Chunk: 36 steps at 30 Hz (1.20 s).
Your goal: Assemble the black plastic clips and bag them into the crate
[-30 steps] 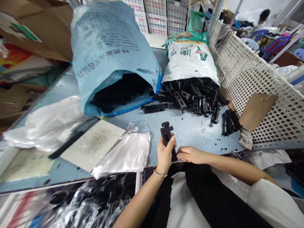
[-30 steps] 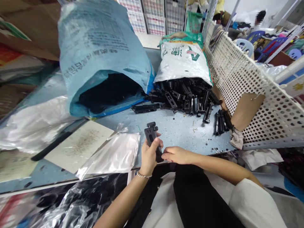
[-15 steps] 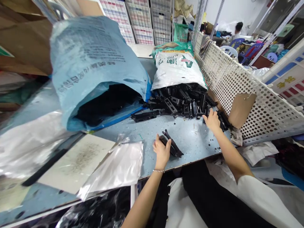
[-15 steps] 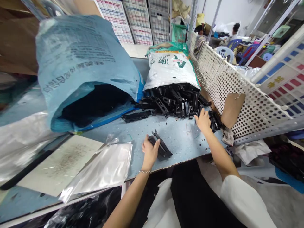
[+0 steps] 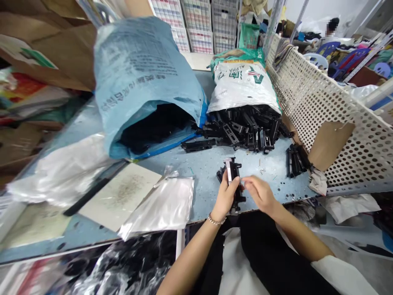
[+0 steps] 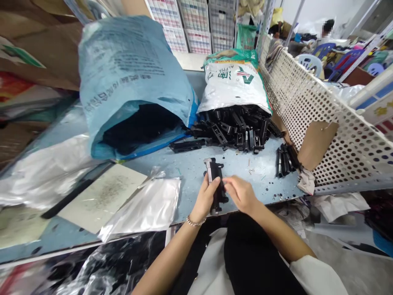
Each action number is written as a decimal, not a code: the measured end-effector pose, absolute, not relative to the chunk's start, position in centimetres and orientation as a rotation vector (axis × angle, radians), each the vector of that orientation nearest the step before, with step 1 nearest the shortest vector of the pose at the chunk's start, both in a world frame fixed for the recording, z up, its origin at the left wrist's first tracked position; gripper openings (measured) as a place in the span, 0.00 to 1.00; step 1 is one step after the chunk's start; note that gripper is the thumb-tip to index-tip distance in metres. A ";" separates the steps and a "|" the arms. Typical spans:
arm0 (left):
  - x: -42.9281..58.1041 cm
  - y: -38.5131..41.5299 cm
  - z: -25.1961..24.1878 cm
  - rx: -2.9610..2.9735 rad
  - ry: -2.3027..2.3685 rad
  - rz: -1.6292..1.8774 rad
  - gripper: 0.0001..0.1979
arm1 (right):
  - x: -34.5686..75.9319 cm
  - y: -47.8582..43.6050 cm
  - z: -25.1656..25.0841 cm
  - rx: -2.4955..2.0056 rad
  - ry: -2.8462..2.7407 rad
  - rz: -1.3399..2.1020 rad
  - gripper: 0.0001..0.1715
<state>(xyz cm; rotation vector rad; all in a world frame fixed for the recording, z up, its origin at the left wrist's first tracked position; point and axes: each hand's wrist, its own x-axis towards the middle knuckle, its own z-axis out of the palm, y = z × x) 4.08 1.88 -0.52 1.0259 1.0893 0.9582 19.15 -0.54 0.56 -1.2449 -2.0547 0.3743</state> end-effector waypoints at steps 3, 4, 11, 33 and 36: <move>3.1 0.9 0.4 0.997 1.024 0.876 0.38 | 20.5 2.4 1.2 -1.293 -2.068 0.140 0.16; 2.9 0.5 0.6 0.996 1.001 0.861 0.41 | 20.8 3.4 1.1 -1.291 -2.135 0.100 0.18; 3.4 0.7 -0.3 0.996 1.085 1.015 0.39 | 19.0 5.1 0.7 -1.519 -1.987 0.655 0.27; -0.5 2.6 -10.3 1.296 1.685 1.217 0.27 | 22.5 15.7 -2.1 -2.280 -1.698 0.168 0.26; 0.0 2.6 -11.1 1.315 1.660 1.232 0.30 | 23.3 18.1 -2.1 -2.373 -1.769 0.119 0.28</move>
